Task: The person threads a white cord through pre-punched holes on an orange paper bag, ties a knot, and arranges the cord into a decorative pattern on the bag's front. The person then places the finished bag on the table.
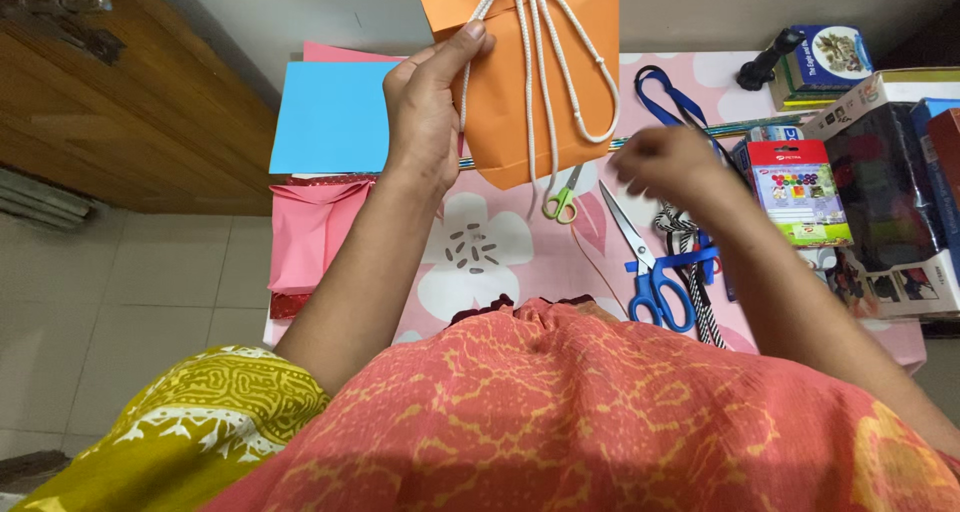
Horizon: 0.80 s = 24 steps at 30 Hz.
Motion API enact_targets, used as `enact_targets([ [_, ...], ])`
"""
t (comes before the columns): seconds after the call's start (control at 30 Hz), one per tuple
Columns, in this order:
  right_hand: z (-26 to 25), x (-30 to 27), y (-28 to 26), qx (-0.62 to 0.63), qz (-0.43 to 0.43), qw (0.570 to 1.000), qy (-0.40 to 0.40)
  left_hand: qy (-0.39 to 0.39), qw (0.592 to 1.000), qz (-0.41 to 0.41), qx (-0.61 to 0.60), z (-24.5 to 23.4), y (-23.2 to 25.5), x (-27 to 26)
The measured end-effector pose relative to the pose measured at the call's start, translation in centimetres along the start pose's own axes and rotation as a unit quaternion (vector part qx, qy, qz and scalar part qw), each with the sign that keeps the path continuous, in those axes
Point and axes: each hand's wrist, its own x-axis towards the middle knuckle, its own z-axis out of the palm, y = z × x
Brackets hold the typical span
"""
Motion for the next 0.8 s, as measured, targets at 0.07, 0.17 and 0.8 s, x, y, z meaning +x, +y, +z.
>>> enact_targets([
  [0.07,-1.5,0.5,-0.3,0.119,-0.049,0.991,0.038,-0.003,1.000,-0.001,0.007,0.0,0.1,-0.2],
  [0.17,-2.4,0.9,-1.4,0.198,-0.171,0.962,0.082,-0.006,1.000,-0.010,0.024,0.4,-0.3,-0.5],
  [0.8,0.2,2.7,-5.5,0.400,-0.208,0.890,0.074,-0.042,0.959,-0.036,0.278,2.4,-2.4,-3.2],
])
